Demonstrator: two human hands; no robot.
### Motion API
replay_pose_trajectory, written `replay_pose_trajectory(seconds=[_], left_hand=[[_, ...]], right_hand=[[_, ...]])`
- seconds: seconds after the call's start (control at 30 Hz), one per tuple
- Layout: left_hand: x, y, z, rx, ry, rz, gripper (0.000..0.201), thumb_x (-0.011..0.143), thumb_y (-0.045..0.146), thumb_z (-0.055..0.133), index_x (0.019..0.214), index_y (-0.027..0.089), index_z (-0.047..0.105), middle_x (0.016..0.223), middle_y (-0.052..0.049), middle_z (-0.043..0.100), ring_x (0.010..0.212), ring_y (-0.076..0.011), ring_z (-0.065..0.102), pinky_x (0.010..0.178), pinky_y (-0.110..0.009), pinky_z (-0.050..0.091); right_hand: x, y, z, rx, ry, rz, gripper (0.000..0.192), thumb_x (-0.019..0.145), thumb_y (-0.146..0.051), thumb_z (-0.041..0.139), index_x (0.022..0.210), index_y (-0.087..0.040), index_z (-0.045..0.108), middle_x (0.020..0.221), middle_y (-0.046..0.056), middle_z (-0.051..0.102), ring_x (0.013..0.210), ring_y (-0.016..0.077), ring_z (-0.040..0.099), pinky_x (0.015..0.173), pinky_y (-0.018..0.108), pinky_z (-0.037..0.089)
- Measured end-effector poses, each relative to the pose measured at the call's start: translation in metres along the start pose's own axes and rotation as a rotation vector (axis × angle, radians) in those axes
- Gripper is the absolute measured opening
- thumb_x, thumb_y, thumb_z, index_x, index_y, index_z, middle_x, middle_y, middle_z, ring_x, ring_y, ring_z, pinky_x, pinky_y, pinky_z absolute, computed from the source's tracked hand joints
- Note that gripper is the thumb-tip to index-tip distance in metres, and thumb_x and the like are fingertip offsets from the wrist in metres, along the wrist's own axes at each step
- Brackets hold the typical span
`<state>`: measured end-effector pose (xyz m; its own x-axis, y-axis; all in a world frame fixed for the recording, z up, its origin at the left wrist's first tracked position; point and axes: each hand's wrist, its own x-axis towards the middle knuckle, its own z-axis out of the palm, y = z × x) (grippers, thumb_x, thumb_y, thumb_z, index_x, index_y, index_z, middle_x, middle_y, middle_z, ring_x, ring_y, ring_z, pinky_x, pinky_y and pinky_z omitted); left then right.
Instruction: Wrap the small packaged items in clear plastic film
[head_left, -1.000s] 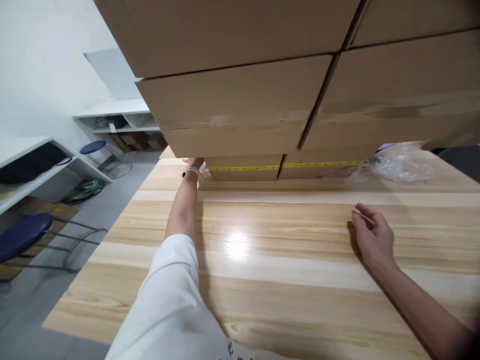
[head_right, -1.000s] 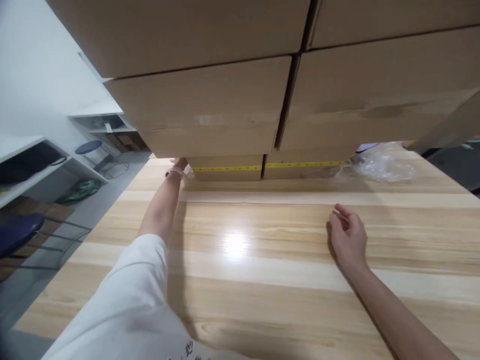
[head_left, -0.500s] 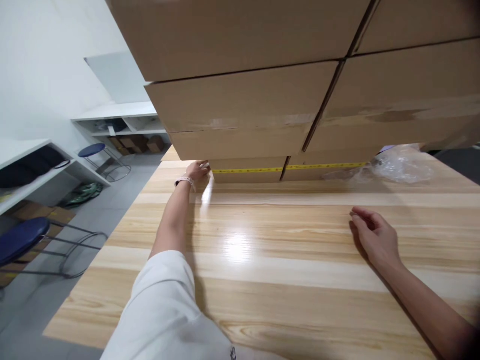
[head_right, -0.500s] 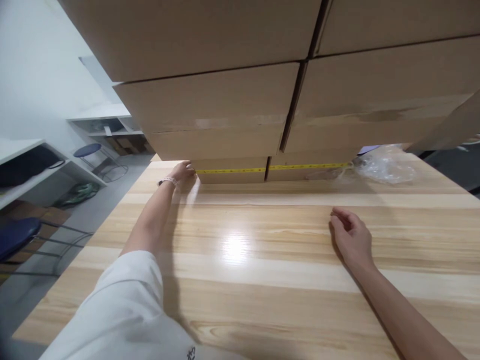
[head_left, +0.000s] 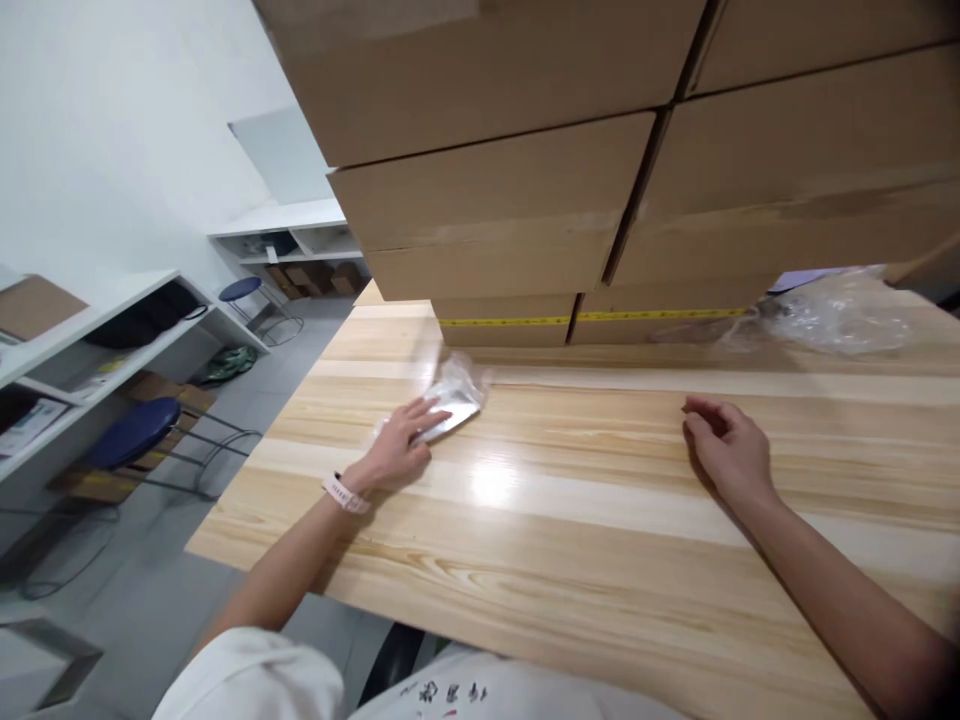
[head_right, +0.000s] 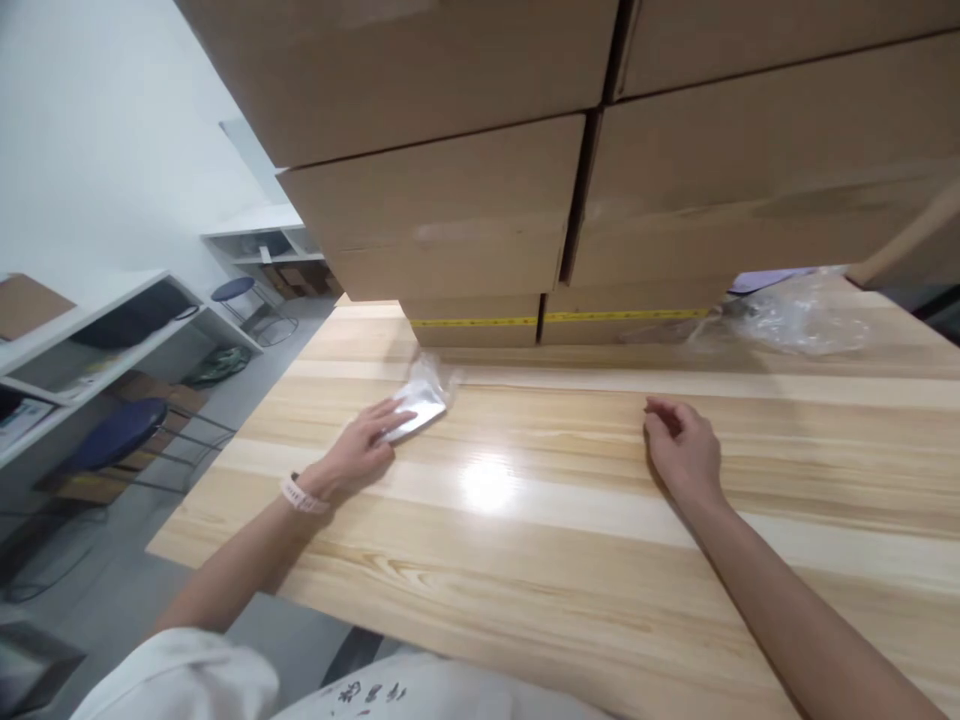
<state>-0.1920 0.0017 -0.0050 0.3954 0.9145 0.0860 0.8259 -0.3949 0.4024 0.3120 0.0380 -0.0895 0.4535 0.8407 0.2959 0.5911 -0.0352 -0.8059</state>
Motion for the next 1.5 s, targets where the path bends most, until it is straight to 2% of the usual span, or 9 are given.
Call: replay_pose_trajectory(seconds=[0.17, 0.33, 0.5, 0.7, 0.93, 1.1, 1.27, 1.37, 1.5], left_hand=[[-0.014, 0.094, 0.042, -0.109, -0.129, 0.282, 0.072, 0.071, 0.010, 0.054, 0.139, 0.033, 0.064, 0.160, -0.001, 0.046, 0.152, -0.0331, 0.035, 0.123, -0.053, 0.027], [0.037, 0.169, 0.088, -0.137, -0.229, 0.408, 0.063, 0.079, 0.016, 0.057, 0.139, 0.034, 0.063, 0.161, -0.002, 0.045, 0.151, -0.0355, 0.034, 0.123, -0.058, 0.023], [0.082, 0.214, 0.119, -0.163, -0.195, 0.315, 0.056, 0.090, 0.030, 0.062, 0.145, 0.033, 0.057, 0.165, -0.008, 0.038, 0.154, -0.0406, 0.026, 0.122, -0.067, 0.016], [0.067, 0.188, 0.096, -0.306, -0.078, 0.211, 0.075, 0.088, 0.048, 0.072, 0.155, 0.031, 0.044, 0.169, -0.013, 0.027, 0.157, -0.0375, 0.021, 0.124, -0.061, 0.019], [0.050, 0.163, 0.099, -0.315, -0.135, 0.139, 0.075, 0.088, 0.053, 0.071, 0.154, 0.029, 0.045, 0.163, -0.013, 0.041, 0.155, -0.0337, 0.028, 0.128, -0.056, 0.013], [0.053, 0.164, 0.103, -0.307, -0.152, 0.151, 0.075, 0.086, 0.055, 0.073, 0.153, 0.033, 0.047, 0.163, -0.011, 0.041, 0.155, -0.0332, 0.028, 0.128, -0.057, 0.008], [0.052, 0.164, 0.102, -0.379, -0.116, 0.120, 0.069, 0.086, 0.047, 0.075, 0.148, 0.030, 0.052, 0.160, -0.012, 0.045, 0.154, -0.0322, 0.033, 0.128, -0.056, 0.009], [0.052, 0.167, 0.100, -0.485, -0.042, 0.083, 0.054, 0.087, 0.041, 0.075, 0.138, 0.028, 0.060, 0.153, -0.013, 0.054, 0.147, -0.0304, 0.044, 0.128, -0.055, 0.012], [0.053, 0.171, 0.099, -0.609, 0.082, 0.021, 0.019, 0.087, 0.035, 0.073, 0.103, 0.024, 0.071, 0.134, -0.011, 0.068, 0.129, -0.0278, 0.060, 0.127, -0.054, 0.019]], right_hand=[[-0.007, -0.011, 0.006, 0.087, -0.089, -0.030, 0.036, 0.078, -0.039, 0.060, 0.108, -0.023, 0.074, 0.104, 0.008, 0.076, 0.095, 0.0245, 0.070, 0.095, 0.045, 0.053], [-0.020, -0.031, 0.009, 0.404, -0.176, 0.060, 0.037, 0.073, -0.039, 0.071, 0.104, -0.021, 0.073, 0.102, 0.008, 0.074, 0.094, 0.0244, 0.067, 0.095, 0.047, 0.052], [-0.014, -0.031, 0.001, 0.529, -0.134, 0.144, 0.043, 0.080, -0.052, 0.066, 0.110, -0.022, 0.069, 0.094, 0.005, 0.073, 0.083, 0.0202, 0.068, 0.080, 0.038, 0.057], [-0.024, -0.027, -0.017, 0.510, 0.052, 0.117, 0.043, 0.090, -0.053, 0.059, 0.121, -0.023, 0.062, 0.123, 0.009, 0.067, 0.113, 0.0235, 0.064, 0.100, 0.046, 0.052], [-0.059, -0.069, -0.027, 0.176, 0.000, -0.477, 0.026, 0.098, -0.027, 0.055, 0.122, -0.028, 0.063, 0.122, 0.009, 0.067, 0.119, 0.0284, 0.059, 0.104, 0.053, 0.047], [-0.064, -0.078, -0.028, 0.111, 0.018, -0.578, 0.021, 0.096, -0.022, 0.057, 0.114, -0.028, 0.065, 0.107, 0.008, 0.069, 0.103, 0.0276, 0.063, 0.092, 0.050, 0.051], [-0.063, -0.073, -0.025, 0.099, -0.109, -0.573, 0.012, 0.097, -0.023, 0.056, 0.097, -0.027, 0.067, 0.083, 0.004, 0.070, 0.079, 0.0237, 0.061, 0.078, 0.044, 0.050], [-0.064, -0.074, -0.024, 0.111, -0.197, -0.594, 0.012, 0.097, -0.023, 0.057, 0.095, -0.027, 0.068, 0.086, 0.003, 0.073, 0.081, 0.0235, 0.062, 0.079, 0.043, 0.049], [-0.064, -0.073, -0.022, 0.124, -0.345, -0.631, 0.010, 0.097, -0.029, 0.059, 0.098, -0.026, 0.069, 0.099, 0.004, 0.075, 0.092, 0.0238, 0.066, 0.086, 0.044, 0.049]])
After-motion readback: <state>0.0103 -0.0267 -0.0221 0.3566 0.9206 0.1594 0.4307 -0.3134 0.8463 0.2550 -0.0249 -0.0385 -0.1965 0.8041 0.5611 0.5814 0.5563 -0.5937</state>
